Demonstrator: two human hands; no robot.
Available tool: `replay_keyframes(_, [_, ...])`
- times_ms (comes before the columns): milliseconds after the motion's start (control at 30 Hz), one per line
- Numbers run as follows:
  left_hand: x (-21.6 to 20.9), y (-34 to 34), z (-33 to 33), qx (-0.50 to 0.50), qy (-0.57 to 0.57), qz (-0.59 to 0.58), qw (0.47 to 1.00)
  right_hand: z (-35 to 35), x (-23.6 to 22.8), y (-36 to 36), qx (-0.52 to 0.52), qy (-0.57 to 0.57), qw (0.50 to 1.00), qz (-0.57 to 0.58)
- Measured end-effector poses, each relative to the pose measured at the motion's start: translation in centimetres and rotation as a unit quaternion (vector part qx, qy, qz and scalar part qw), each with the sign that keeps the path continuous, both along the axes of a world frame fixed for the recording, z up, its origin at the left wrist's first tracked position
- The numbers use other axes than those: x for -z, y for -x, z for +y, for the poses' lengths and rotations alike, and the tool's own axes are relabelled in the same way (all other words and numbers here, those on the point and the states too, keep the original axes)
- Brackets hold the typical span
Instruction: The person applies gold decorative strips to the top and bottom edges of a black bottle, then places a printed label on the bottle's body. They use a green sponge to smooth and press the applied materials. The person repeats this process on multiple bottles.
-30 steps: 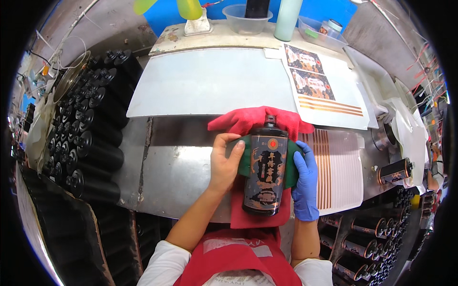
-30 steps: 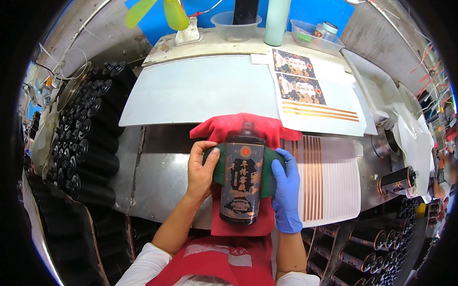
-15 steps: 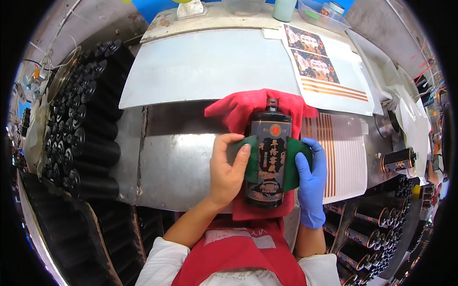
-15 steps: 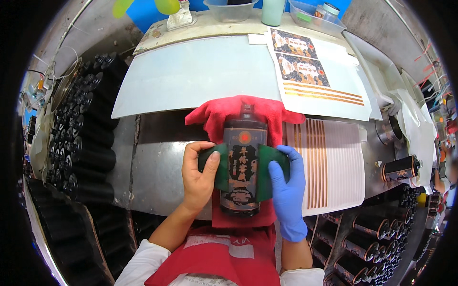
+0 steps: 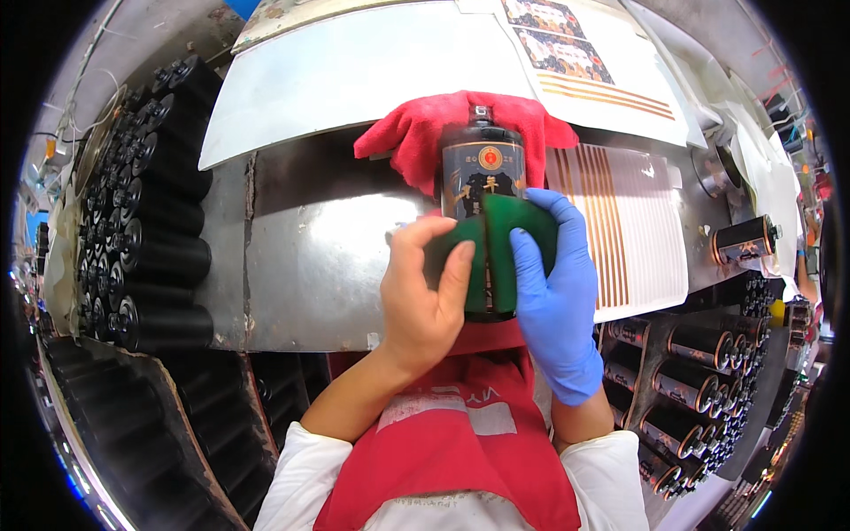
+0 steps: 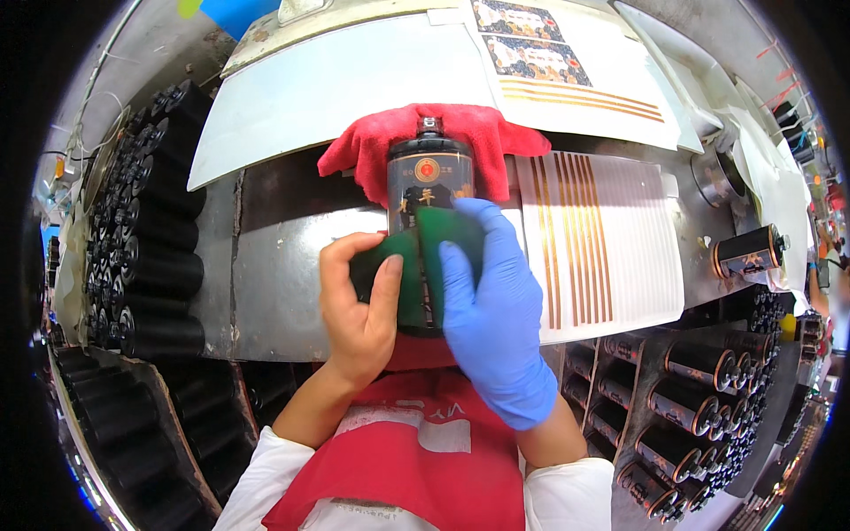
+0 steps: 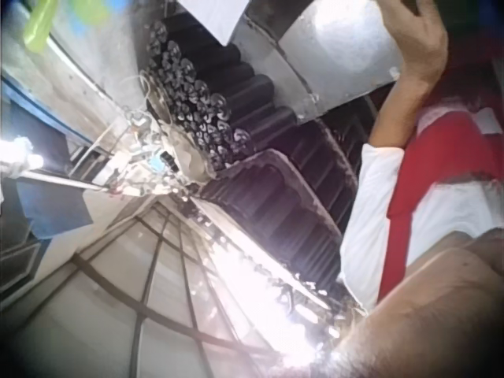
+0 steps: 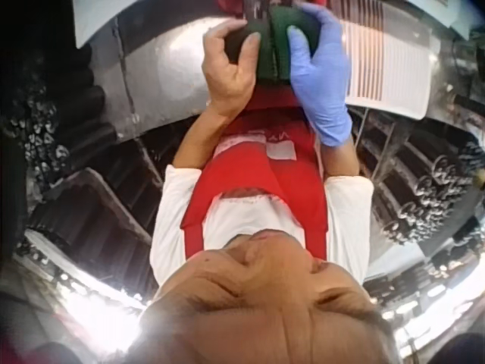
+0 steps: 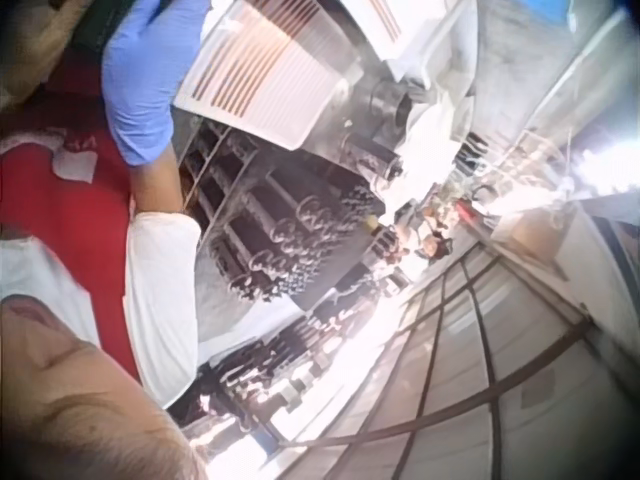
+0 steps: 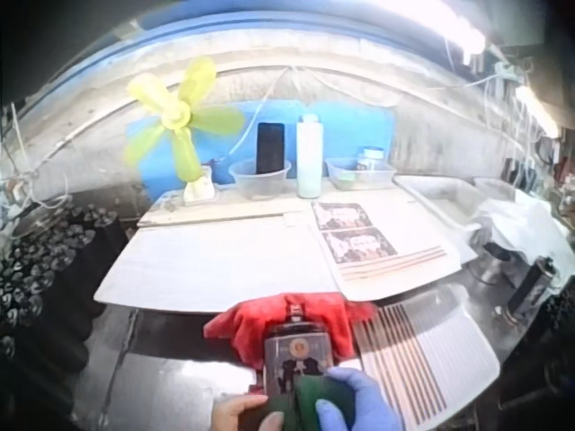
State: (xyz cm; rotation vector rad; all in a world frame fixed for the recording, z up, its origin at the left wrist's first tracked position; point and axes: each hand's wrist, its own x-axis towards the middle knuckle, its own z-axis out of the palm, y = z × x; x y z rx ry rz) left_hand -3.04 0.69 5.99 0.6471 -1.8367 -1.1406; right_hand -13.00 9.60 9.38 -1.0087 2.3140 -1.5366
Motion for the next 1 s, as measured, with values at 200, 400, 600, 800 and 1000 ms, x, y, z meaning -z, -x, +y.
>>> replay_keyframes(200, [5.6, -0.9, -0.9, 0.006, -0.185, 0.051, 0.981, 2.9, 6.2, 2.9, 0.011, 0.170, 0.921, -0.350])
replay_keyframes(400, [5.9, -0.7, -1.3, -0.024, -0.178, 0.017, 0.984, 1.5, 8.2, 4.5, 0.015, 0.193, 0.919, -0.343])
replay_keyframes(600, [6.5, -2.8, -4.2, -0.117, 0.005, -0.113, 0.987, 0.4, 5.1, 7.0, 0.028, 0.278, 0.918, -0.282])
replay_keyframes(800, [7.2, -6.6, -5.4, -0.081, 0.247, -0.345, 0.902, 7.0, 5.9, 2.2, -0.177, 0.243, 0.952, 0.066])
replay_keyframes(1000, [1.9, -3.5, 0.8, 0.090, 0.303, -0.106, 0.943, 5.5, 0.9, 3.9, -0.184, 0.109, 0.953, 0.216])
